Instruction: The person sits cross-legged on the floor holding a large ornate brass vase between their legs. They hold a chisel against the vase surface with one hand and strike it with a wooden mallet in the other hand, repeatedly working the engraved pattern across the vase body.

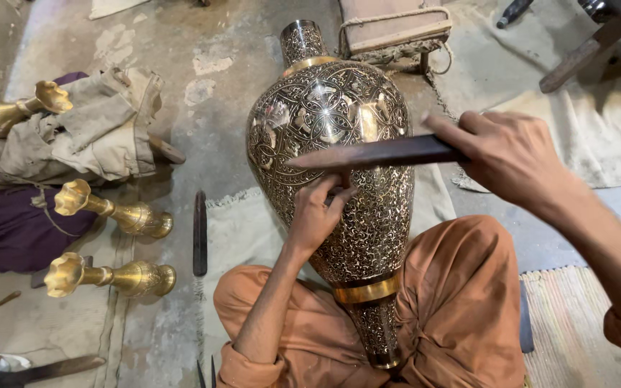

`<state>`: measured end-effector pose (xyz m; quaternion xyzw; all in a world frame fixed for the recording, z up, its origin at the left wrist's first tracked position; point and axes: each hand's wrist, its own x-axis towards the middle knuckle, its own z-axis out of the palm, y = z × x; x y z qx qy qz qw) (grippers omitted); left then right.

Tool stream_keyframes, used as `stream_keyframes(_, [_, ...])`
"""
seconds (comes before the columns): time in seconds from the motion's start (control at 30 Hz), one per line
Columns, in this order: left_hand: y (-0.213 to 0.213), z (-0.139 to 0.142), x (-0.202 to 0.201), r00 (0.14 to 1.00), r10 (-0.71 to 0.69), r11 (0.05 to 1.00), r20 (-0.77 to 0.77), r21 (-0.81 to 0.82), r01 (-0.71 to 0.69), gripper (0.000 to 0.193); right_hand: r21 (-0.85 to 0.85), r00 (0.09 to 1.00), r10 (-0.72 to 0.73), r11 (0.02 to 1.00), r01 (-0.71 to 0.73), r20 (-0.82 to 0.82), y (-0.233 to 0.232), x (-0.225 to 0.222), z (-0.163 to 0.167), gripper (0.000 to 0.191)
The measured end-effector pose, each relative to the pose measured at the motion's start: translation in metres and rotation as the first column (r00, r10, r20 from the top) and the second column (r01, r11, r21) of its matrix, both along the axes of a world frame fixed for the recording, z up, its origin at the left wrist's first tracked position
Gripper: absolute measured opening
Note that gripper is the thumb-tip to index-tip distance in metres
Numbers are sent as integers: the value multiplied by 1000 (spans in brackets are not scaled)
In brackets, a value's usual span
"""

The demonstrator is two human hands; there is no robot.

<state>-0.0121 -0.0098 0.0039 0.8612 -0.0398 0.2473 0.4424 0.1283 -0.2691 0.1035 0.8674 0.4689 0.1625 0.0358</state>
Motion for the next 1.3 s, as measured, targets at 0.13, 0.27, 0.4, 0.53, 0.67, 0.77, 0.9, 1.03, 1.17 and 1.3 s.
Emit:
stream_keyframes(0.13, [0, 3, 0, 997, 35, 998, -68, -53, -39, 26, 638, 877, 287, 769, 29, -386, 2, 1, -1, 64])
stream_keyframes(0.27, [1, 7, -2, 996, 11, 998, -92, -56, -16, 23, 257, 971, 71, 966, -10, -227, -6, 5, -2, 62])
stream_keyframes(0.4, [2, 6, -2, 998, 13, 999, -63, -37, -15, 27, 628, 893, 152, 760, 168, -423, -10, 7, -7, 67])
stream_keyframes(0.53, [4, 0, 0, 999, -3, 1000, -37, -14, 2, 29, 451, 942, 55, 886, 107, -332, -8, 5, -14, 49])
stream_keyframes(0.67, [5, -5, 3, 986, -5, 1000, -164, 9, 7, 21, 425, 955, 87, 904, 44, -283, -9, 4, -14, 69])
stream_keyframes(0.77, [5, -2, 3, 989, -3, 1000, -145, -24, -1, 32, 569, 819, 212, 806, 161, -533, -7, 1, -12, 62])
stream_keyframes(0.9, [6, 1, 1, 988, -28, 999, -154, 13, 30, 27, 163, 975, -28, 984, 65, -221, -4, -4, -13, 76])
stream_keyframes(1.03, [7, 4, 0, 997, -20, 999, -70, 40, 23, 33, 433, 904, 111, 897, 88, -414, -7, -8, -18, 69])
stream_keyframes(1.17, [8, 6, 2, 995, -42, 999, -94, 31, 45, 32, 315, 933, 19, 943, 102, -360, -13, -7, -24, 76])
stream_keyframes(1.3, [9, 7, 2, 991, -40, 995, -131, 81, 51, 17, 40, 990, -94, 994, 99, -110, -19, -8, -27, 70])
